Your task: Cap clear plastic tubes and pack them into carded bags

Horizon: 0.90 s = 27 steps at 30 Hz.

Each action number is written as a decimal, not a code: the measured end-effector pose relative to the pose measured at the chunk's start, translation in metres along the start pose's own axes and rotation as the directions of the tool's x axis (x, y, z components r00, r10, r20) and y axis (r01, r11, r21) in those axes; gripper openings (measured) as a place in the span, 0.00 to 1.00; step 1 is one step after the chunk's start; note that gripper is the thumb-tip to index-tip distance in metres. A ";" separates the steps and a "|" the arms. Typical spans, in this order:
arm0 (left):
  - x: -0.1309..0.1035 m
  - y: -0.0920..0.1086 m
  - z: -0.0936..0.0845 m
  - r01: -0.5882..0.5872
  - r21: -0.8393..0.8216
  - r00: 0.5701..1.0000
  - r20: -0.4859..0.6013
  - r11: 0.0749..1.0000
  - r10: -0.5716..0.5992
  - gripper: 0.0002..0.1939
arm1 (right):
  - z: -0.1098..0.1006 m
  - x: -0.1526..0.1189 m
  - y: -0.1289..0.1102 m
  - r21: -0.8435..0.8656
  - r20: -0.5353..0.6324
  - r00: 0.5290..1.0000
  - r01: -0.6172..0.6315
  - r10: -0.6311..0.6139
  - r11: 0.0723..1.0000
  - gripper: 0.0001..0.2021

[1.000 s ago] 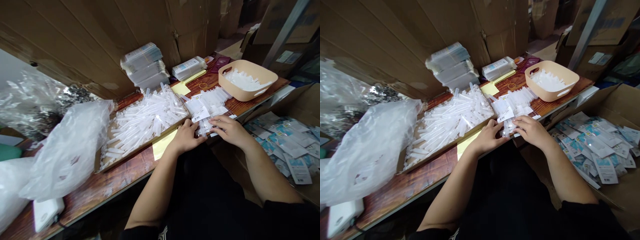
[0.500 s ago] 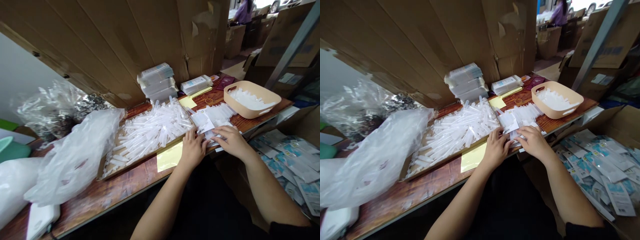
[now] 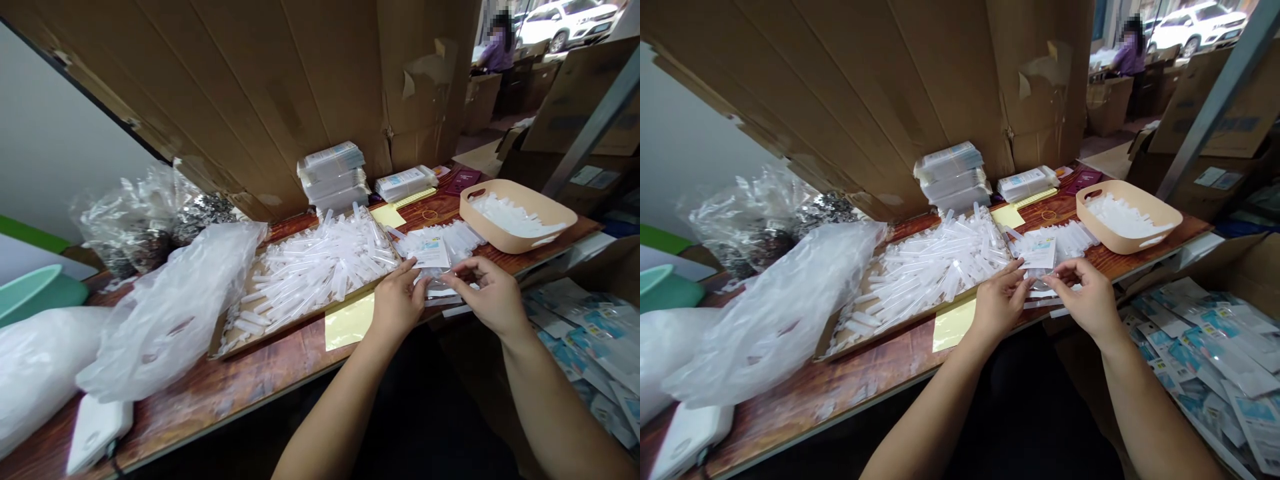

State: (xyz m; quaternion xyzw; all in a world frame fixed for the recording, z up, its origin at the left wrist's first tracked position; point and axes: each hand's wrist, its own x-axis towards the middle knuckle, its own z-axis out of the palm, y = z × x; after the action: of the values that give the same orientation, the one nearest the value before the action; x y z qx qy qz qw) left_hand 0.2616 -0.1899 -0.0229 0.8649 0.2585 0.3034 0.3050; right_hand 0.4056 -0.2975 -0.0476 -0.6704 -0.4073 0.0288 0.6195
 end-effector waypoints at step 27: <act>0.002 0.030 -0.029 0.101 0.196 0.994 -0.050 0.975 -0.093 0.09 | -0.017 0.031 0.040 -0.133 0.129 0.987 0.109 -0.092 0.985 0.16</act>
State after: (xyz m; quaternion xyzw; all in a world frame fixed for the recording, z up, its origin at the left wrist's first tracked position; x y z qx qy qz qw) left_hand 0.2514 -0.1986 0.0166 0.8710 0.3353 0.2785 0.2265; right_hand 0.4558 -0.2893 -0.0634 -0.6878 -0.4790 0.0100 0.5454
